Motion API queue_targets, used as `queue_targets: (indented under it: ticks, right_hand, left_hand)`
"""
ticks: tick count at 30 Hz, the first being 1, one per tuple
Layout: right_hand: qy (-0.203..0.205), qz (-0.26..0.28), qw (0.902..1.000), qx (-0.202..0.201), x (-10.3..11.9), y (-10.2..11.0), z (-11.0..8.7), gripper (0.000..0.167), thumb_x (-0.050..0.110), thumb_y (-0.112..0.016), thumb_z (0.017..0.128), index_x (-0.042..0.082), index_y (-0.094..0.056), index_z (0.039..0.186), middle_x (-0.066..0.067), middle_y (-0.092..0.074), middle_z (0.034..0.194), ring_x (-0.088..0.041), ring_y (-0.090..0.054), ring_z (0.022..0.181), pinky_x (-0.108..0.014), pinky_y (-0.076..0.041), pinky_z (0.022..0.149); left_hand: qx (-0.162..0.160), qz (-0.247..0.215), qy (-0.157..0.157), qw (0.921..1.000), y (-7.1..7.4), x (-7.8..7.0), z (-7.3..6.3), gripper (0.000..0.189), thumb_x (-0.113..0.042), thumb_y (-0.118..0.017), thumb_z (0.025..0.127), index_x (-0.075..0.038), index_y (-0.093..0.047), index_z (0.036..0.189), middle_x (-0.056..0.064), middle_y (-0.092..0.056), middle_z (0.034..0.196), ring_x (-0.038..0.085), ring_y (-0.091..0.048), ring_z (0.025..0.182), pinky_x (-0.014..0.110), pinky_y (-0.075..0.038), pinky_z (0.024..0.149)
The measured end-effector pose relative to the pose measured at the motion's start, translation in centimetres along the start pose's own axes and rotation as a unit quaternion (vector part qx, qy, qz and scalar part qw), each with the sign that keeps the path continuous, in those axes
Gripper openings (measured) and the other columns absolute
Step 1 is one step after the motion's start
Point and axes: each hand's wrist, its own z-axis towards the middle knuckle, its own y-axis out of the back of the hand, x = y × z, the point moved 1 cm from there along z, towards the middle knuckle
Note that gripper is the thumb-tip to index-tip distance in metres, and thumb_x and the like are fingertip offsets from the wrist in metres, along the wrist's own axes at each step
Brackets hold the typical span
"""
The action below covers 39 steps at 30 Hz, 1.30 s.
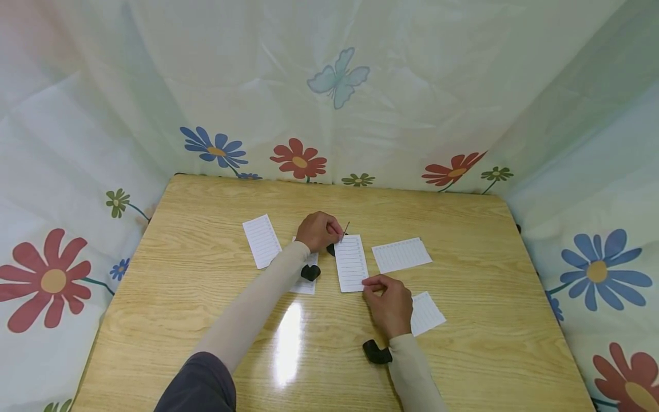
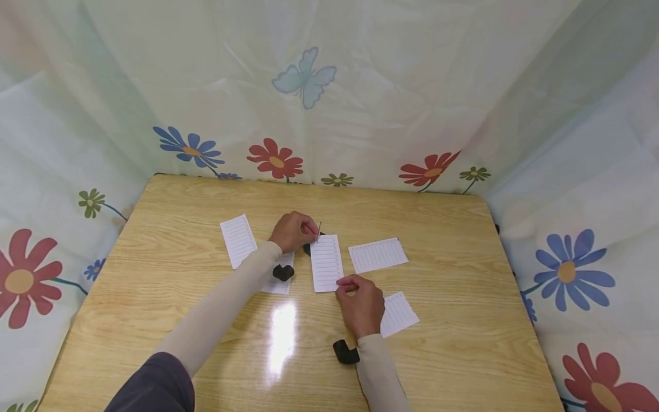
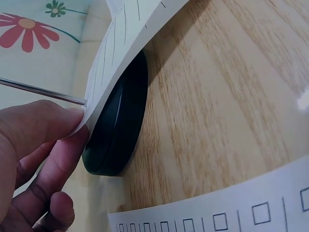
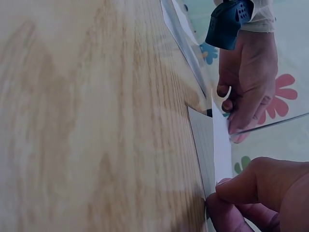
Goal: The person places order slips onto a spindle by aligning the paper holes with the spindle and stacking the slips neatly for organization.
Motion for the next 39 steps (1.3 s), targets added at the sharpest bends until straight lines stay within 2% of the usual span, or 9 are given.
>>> queue_targets:
  ticks: [8,20,31,39]
  right_hand:
    - [-0.006,-0.008,0.9999,-0.001,0.14,0.03,0.06,0.009,0.014,-0.077,0.086,0.02,-0.083,0.089,0.003,-0.077,0.077,-0.014,-0.064,0.071,-0.032,-0.042,0.064]
    - [-0.012,-0.013,0.9998,-0.011,0.36,0.42,0.14,0.01,0.015,-0.076,0.086,0.019,-0.083,0.091,0.001,-0.077,0.079,-0.015,-0.058,0.064,-0.033,-0.039,0.058]
    - [-0.013,-0.023,0.9996,-0.004,0.3,0.2,0.2,0.012,0.012,-0.074,0.085,0.02,-0.083,0.09,0.001,-0.076,0.078,-0.016,-0.062,0.068,-0.033,-0.04,0.061]
    - [-0.03,-0.031,0.999,0.0,0.54,0.14,0.28,0.013,0.013,-0.074,0.086,0.019,-0.084,0.09,0.001,-0.076,0.078,-0.018,-0.064,0.073,-0.032,-0.04,0.063]
  left_hand:
    - [-0.008,0.024,-0.009,0.9996,-0.12,-0.1,0.14,0.003,-0.018,-0.083,0.092,-0.016,-0.082,0.09,-0.004,-0.074,0.078,0.011,-0.064,0.076,0.026,-0.047,0.071]
    - [-0.004,0.031,-0.007,0.9995,-0.03,-0.39,0.03,0.003,-0.018,-0.083,0.092,-0.015,-0.083,0.092,-0.003,-0.073,0.079,0.014,-0.063,0.079,0.026,-0.047,0.073]
    - [-0.009,0.047,-0.01,0.9988,-0.18,-0.25,0.08,0.003,-0.018,-0.084,0.091,-0.016,-0.082,0.088,-0.004,-0.073,0.077,0.014,-0.063,0.082,0.027,-0.046,0.073]
    - [-0.007,0.05,-0.013,0.9986,-0.16,-0.54,0.05,0.004,-0.017,-0.083,0.092,-0.016,-0.082,0.088,-0.004,-0.073,0.079,0.014,-0.062,0.083,0.027,-0.046,0.074]
